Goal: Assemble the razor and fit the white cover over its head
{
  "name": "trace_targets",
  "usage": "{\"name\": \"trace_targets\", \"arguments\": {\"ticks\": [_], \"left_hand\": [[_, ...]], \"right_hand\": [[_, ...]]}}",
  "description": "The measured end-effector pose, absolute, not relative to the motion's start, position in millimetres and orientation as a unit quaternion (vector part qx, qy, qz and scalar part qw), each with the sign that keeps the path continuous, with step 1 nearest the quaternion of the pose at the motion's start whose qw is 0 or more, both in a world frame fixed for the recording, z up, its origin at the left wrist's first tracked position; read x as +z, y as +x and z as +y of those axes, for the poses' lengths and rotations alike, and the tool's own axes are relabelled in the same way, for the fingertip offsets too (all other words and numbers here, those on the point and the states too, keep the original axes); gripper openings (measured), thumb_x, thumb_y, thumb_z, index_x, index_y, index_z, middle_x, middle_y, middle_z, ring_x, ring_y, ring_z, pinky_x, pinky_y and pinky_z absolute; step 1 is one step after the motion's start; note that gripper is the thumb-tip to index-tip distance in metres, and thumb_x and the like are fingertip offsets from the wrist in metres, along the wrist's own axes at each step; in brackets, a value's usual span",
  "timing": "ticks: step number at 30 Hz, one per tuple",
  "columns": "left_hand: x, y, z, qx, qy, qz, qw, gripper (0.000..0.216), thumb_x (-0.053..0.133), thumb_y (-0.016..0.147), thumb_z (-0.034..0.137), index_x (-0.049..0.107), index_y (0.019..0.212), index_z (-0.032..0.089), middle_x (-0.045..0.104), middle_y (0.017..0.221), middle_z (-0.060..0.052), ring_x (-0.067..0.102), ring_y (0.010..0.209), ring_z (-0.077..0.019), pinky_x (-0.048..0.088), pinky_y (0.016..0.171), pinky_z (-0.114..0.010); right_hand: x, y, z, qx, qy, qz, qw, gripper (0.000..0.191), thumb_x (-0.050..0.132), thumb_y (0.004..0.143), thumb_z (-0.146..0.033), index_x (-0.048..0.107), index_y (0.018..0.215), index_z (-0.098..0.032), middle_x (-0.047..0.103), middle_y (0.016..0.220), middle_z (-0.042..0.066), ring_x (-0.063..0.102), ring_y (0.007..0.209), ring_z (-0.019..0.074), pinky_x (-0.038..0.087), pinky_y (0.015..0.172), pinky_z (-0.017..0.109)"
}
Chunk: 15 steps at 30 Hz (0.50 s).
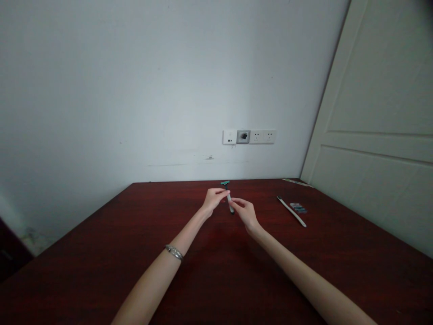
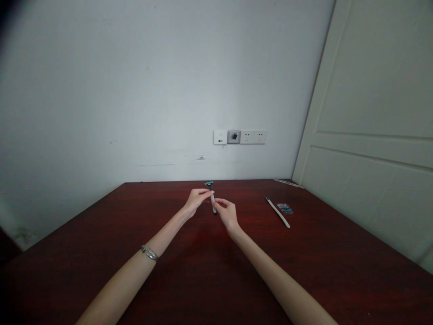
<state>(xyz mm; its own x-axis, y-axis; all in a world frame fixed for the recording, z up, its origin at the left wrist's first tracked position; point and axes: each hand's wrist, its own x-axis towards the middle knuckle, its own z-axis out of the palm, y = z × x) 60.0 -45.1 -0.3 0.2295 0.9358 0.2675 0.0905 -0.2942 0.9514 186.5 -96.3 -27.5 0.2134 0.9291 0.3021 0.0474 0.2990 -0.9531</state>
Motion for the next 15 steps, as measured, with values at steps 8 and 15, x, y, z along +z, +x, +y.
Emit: {"name": "trace_targets", "arguments": {"ticks": [8, 15], "left_hand": [[11, 40, -44, 0.392, 0.729, 0.517, 0.219, 0.037, 0.059, 0.070, 0.045, 0.073, 0.071, 0.010, 0.065, 0.059, -0.005, 0.057, 0.062, -0.0156, 0.036, 0.055, -0.023], [15, 23, -39, 0.313, 0.725, 0.597, 0.142, 0.031, 0.060, 0.069, 0.044, 0.073, 0.068, 0.017, 0.067, 0.065, -0.007, 0.061, 0.067, -0.0171, 0.038, 0.057, -0.023]], "right_hand": [[-33, 164, -80, 0.441, -0.449, -0.479, 0.612, 0.038, 0.071, 0.055, -0.043, 0.069, 0.076, -0.011, 0.066, 0.067, 0.005, 0.053, 0.055, 0.0116, 0.039, 0.048, 0.022], [-38, 146, -74, 0.476, -0.440, -0.479, 0.592, 0.032, 0.071, 0.057, -0.038, 0.068, 0.074, -0.012, 0.063, 0.062, 0.002, 0.052, 0.052, 0.0097, 0.040, 0.047, 0.020]]}}
